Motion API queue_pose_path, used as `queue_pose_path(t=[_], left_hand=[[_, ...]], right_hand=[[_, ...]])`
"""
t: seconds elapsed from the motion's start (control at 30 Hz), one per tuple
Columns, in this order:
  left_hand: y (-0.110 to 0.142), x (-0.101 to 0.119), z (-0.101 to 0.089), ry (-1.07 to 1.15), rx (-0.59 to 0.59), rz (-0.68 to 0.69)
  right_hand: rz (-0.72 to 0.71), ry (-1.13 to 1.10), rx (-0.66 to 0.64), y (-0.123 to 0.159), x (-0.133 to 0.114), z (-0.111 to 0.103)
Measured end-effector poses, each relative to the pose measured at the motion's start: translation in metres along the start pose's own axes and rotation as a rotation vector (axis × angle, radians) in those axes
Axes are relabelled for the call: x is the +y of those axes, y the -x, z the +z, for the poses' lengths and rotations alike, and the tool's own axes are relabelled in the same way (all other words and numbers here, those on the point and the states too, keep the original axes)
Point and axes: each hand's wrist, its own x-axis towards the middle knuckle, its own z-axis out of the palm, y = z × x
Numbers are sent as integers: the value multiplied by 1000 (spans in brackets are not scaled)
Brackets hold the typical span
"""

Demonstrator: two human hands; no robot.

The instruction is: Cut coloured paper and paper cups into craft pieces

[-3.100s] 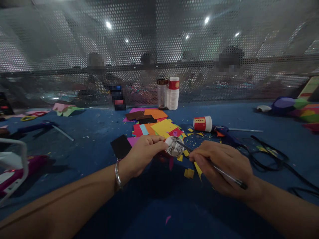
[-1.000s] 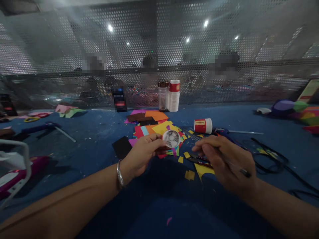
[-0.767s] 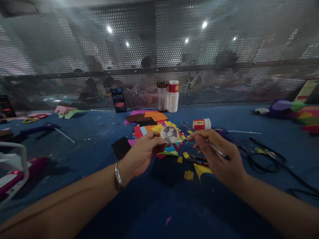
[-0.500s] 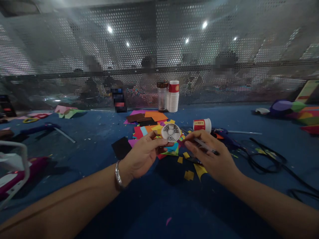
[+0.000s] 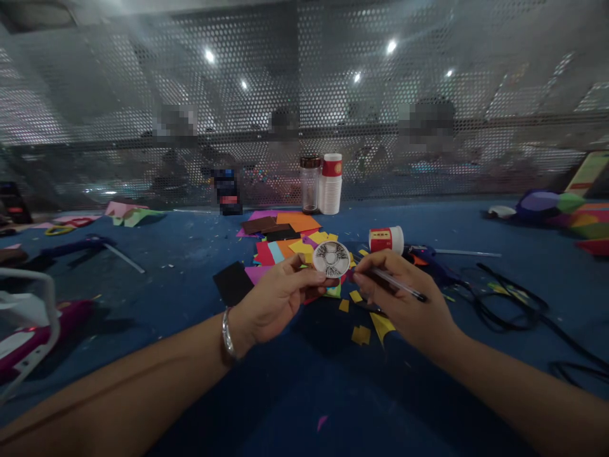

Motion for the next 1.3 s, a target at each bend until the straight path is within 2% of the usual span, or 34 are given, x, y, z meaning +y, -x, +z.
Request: queue_pose_path(t=[0.17,0.33,0.43,0.5,0.6,0.7,0.83,0.93,1.03,1.17,1.3], left_hand=[[1,2,1,10,11,19],[2,2,1,-12,20,-72],[0,0,1,-37,98,-102],[-1,-1,1,-44,169,-66],[-2,-4,-1,-69,224,23],[-3,-5,-2,-132,218,69],[-3,-5,-2,-223,225,101],[-3,-6,-3,-275,215,102],[-4,-7,-5,-298,195,110],[-5,-8,-6,-302,171,115],[-7,-10,-6,-300,153,114]], right_hand=[[-8,44,-1,1,-1,-1],[-32,59,23,0,1,-2],[-37,89,54,-4,4,-6],[-80,124,58,-10,6,-9],[-150,187,29,-23,6,-17],[-133,210,3,-44,6,-25],[-164,286,70,-88,18,-39],[7,324,128,-123,36,-52],[136,322,126,-149,56,-65],[276,305,82,-167,78,-81],[331,287,45,-176,96,-90]])
